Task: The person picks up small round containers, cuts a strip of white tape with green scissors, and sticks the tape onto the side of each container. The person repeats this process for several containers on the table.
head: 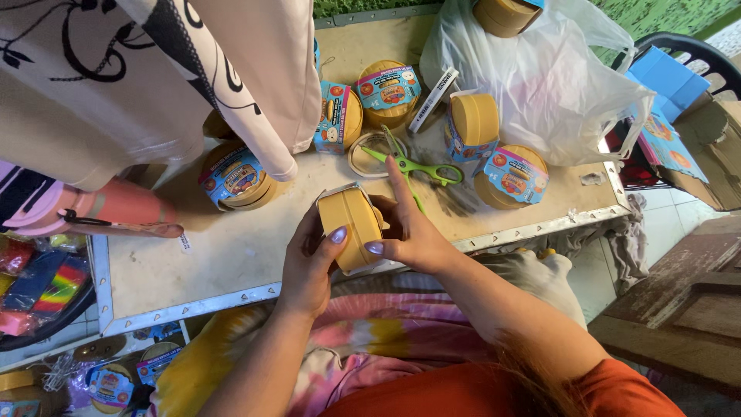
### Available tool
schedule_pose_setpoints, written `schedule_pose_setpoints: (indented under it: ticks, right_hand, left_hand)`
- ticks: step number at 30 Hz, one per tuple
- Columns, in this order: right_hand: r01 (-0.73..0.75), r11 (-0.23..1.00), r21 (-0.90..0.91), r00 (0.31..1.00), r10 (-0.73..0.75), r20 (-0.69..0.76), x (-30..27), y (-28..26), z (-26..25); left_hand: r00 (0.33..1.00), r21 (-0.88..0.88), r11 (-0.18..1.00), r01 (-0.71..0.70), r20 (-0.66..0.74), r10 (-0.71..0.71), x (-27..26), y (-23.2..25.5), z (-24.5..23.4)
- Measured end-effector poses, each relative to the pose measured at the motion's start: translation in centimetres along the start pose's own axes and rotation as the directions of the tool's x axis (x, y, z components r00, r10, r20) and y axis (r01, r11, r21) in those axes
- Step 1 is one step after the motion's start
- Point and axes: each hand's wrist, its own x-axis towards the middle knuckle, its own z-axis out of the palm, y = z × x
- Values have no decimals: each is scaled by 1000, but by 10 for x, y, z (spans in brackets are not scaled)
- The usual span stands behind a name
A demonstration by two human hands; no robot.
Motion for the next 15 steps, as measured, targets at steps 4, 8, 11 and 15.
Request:
schedule_pose_setpoints:
  ticks: [4, 8, 11, 15]
  right_hand:
    - [-24, 1000, 3, 1000, 24, -16, 1, 1, 2]
    - [-44, 999, 23, 999, 44, -29, 1, 1, 4]
    - [-42, 999, 6, 999, 42, -31, 0, 0, 5]
    - [-42, 998, -45, 999, 41, -29, 0, -4, 6]
  left_hand:
    - [1000, 6, 1000, -2, -6, 2, 2, -2, -1]
    - [999, 9, 1000, 30, -42, -29, 2, -5, -3]
    - [998, 19, 999, 39, -53, -38, 2, -8, -6]
    - [999, 60, 997, 49, -6, -48, 4, -9, -11]
